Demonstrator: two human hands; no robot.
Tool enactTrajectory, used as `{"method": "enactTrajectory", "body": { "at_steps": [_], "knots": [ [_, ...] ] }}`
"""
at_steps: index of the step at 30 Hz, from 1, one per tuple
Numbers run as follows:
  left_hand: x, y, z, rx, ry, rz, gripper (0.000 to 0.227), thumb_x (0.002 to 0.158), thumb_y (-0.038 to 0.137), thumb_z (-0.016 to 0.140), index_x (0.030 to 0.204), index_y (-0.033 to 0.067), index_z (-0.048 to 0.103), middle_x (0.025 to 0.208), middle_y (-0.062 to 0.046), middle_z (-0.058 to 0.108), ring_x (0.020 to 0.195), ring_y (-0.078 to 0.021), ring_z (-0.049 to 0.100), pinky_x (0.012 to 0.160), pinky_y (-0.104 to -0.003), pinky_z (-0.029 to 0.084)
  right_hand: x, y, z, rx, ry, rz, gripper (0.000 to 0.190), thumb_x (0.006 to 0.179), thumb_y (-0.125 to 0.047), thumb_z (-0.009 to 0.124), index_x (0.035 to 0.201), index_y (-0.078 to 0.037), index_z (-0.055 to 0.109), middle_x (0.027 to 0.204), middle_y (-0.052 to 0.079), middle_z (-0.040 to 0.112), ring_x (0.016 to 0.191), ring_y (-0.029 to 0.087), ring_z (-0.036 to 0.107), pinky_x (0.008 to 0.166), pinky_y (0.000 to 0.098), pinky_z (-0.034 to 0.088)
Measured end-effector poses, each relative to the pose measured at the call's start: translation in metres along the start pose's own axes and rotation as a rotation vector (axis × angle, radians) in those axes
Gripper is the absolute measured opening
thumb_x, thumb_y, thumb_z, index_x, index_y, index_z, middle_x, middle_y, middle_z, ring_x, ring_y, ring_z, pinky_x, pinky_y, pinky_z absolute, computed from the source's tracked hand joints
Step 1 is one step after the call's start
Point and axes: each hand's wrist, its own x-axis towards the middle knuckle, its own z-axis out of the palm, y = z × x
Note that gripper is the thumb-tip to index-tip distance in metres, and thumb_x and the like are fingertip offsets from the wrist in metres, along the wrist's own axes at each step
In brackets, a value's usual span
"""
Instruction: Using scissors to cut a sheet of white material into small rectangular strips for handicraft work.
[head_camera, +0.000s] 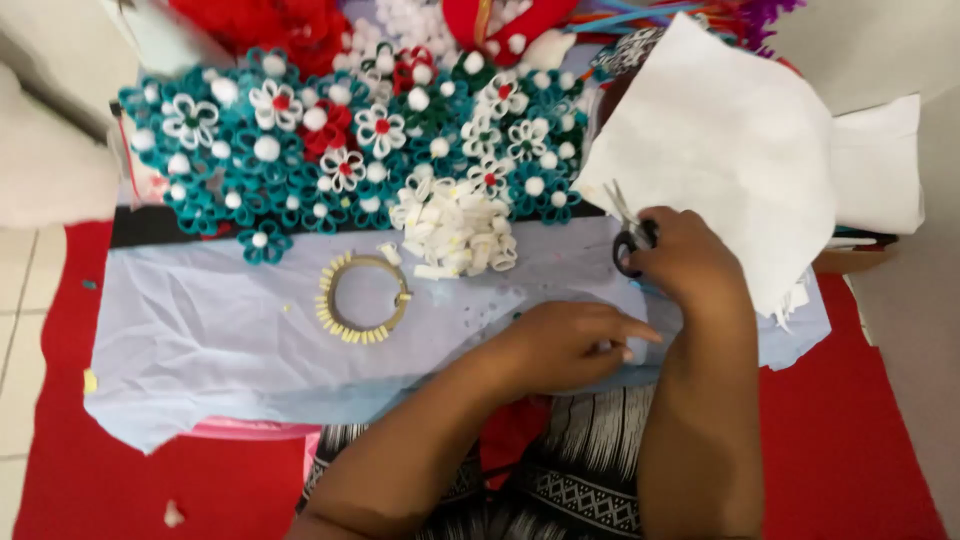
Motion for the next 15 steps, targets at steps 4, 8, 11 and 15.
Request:
{"method": "enactTrajectory", "body": {
  "at_steps": [4, 8, 11, 15],
  "knots": [
    [0.004, -0.028, 0.001, 0.000, 0.139, -0.074, 0.034, 0.094, 0.020, 0.061, 0.127, 0.0236, 0.070, 0.096, -0.013, 0.075, 0.078, -0.0322, 0.072, 0.066, -0.047, 0.058, 0.007, 0.011, 0.002, 0.036, 0.016, 0.019, 0.075, 0.072, -0.041, 0.081, 0.143, -0.025, 0.059, 0.134, 0.016, 0.055, 0.119, 0.040, 0.065, 0.092, 0.0507, 0.056],
    [0.002, -0.016, -0.005, 0.018, 0.144, -0.151, 0.032, 0.099, 0.020, 0.053, 0.125, 0.0231, 0.071, 0.095, -0.010, 0.075, 0.074, -0.0248, 0.070, 0.065, -0.038, 0.057, 0.009, 0.011, -0.001, 0.170, 0.040, -0.008, 0.059, 0.075, -0.026, 0.081, 0.131, -0.012, 0.066, 0.117, 0.024, 0.065, 0.097, 0.041, 0.071, 0.061, 0.0432, 0.060],
    [-0.003, 0.009, -0.014, 0.091, 0.170, -0.122, 0.033, 0.099, 0.020, 0.051, 0.124, 0.0173, 0.072, 0.098, -0.014, 0.075, 0.080, -0.0277, 0.072, 0.069, -0.038, 0.058, 0.003, 0.015, -0.008, 0.278, 0.049, -0.038, 0.052, 0.078, -0.028, 0.078, 0.126, -0.013, 0.070, 0.112, 0.026, 0.071, 0.090, 0.039, 0.073, 0.055, 0.0436, 0.061],
    [-0.019, 0.034, -0.022, 0.284, 0.294, -0.016, 0.028, 0.095, 0.016, 0.059, 0.119, 0.0150, 0.074, 0.099, -0.013, 0.075, 0.087, -0.0307, 0.074, 0.074, -0.038, 0.060, 0.005, 0.038, -0.012, 0.792, 0.034, -0.260, 0.043, 0.079, -0.006, 0.064, 0.122, -0.004, 0.071, 0.085, 0.020, 0.068, 0.056, 0.024, 0.065, 0.046, 0.0340, 0.054]
  ]
}}
